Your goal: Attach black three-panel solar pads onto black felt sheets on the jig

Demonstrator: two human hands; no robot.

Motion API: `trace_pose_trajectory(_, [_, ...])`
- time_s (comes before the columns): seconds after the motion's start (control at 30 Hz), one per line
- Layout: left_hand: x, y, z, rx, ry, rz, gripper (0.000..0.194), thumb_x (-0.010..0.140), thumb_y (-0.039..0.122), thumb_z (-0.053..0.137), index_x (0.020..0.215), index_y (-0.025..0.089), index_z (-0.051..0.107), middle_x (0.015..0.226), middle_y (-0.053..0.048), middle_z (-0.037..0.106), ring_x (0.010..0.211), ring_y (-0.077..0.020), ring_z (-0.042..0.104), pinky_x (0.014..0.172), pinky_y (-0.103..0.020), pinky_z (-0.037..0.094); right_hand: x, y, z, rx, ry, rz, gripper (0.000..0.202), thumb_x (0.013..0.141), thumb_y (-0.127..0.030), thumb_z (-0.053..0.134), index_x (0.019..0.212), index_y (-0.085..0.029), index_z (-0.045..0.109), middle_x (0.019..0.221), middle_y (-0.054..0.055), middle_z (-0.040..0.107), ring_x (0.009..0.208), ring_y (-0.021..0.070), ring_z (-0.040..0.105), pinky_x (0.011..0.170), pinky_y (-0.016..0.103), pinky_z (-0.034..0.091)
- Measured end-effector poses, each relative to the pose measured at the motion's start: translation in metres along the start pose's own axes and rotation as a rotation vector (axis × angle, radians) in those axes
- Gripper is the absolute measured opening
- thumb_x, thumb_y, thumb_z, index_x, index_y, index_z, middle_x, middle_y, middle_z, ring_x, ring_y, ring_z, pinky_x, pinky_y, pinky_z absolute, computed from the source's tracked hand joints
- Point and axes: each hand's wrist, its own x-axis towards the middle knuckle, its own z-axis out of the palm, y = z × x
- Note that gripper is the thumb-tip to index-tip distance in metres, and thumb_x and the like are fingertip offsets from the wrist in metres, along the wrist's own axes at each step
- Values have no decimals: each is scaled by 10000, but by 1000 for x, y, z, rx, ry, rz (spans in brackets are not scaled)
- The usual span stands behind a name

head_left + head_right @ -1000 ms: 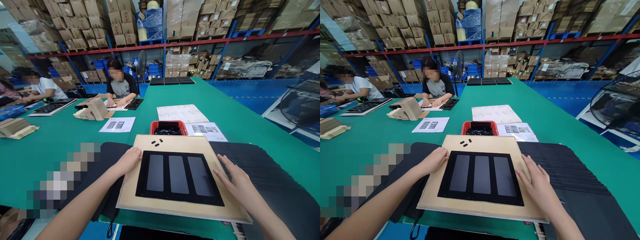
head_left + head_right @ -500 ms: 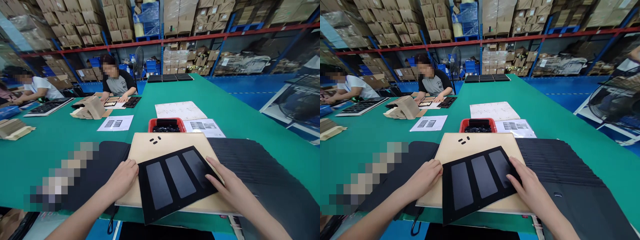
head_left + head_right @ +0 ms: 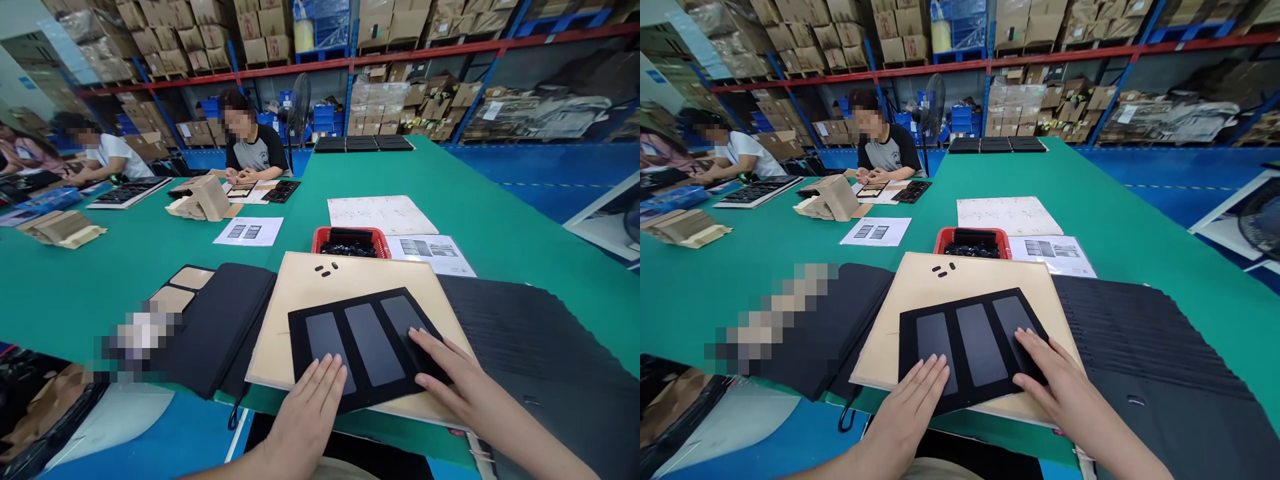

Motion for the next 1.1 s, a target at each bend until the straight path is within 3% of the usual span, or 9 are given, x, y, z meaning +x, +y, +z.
trace_pose_trajectory(0.2, [-2, -36, -37, -196, -111, 5, 888, 728, -79, 264, 1485, 240, -73, 1531, -29, 206, 1381, -206, 245, 1099, -395, 367, -11, 9, -30, 13, -117, -46, 767, 763, -593, 622, 1437, -371, 330, 1474, -5, 317, 1356, 365, 180, 960, 542, 463])
trace_pose_trajectory(0.37, [7, -73, -84, -405, -135, -94, 638, 896, 116, 317, 1472, 354, 178, 1483, 59, 342, 1328, -203, 376, 1042, -355, 428, -1, 8, -40, 164, 177, -265, 321, 901, -310, 431, 1131, -297, 655, 1207, 14, 627, 1203, 257, 510, 1081, 501, 344])
trace_pose_trajectory(0.47, [21, -86, -111, -484, 57, -149, 469, 934, 278, 398, 1401, 313, 391, 1334, 27, 553, 1180, -207, 562, 990, -346, 479, 8, -2, -49, 365, 447, -219, 186, 878, -336, 528, 912, -266, 697, 981, 42, 704, 988, 248, 636, 937, 437, 484])
trace_pose_trajectory(0.57, [42, -93, -127, -562, 307, -307, 528, 859, 443, 557, 1356, 290, 462, 1203, -5, 654, 1075, -254, 632, 918, -396, 531, 22, -11, -60, 574, 567, -41, 212, 766, -442, 692, 840, -244, 679, 835, 43, 692, 802, 247, 647, 705, 366, 542])
trace_pose_trajectory(0.63, [58, -100, -124, -619, 369, -432, 624, 787, 495, 633, 1350, 286, 466, 1192, -15, 661, 1108, -281, 608, 923, -426, 520, 38, -11, -64, 739, 535, 67, 296, 696, -489, 742, 792, -224, 654, 771, 35, 675, 739, 235, 635, 647, 344, 533])
trace_pose_trajectory(0.73, [81, -114, -99, -674, 356, -532, 606, 724, 480, 683, 1263, 231, 558, 1214, -51, 649, 1161, -300, 565, 971, -428, 474, 65, 2, -56, 889, 436, 196, 393, 620, -528, 766, 776, -202, 612, 770, 47, 669, 744, 240, 640, 671, 359, 538])
trace_pose_trajectory(0.87, [90, -133, -53, -600, 247, -655, 642, 776, 399, 637, 1353, 185, 453, 1405, -131, 473, 1167, -303, 558, 928, -415, 494, 85, 26, -29, 558, 430, 281, 504, 659, -532, 693, 999, -173, 598, 985, 135, 663, 915, 298, 635, 827, 453, 514])
trace_pose_trajectory(0.97, [78, -133, -30, -376, 206, -517, 589, 866, 401, 534, 1399, 204, 377, 1536, -110, 248, 1371, -288, 310, 1069, -426, 360, 79, 30, -11, 158, 369, 128, 555, 831, -519, 510, 1275, -186, 493, 1325, 154, 514, 1222, 306, 473, 1025, 499, 374])
trace_pose_trajectory(1.1, [59, -119, -19, -207, -95, -184, 610, 928, 530, 376, 1451, 230, 285, 1538, -73, 241, 1418, -252, 177, 1145, -456, 209, 66, 20, 0, -152, 93, -15, 671, 938, -564, 265, 1445, -127, 302, 1480, 127, 316, 1379, 251, 235, 1141, 499, 146])
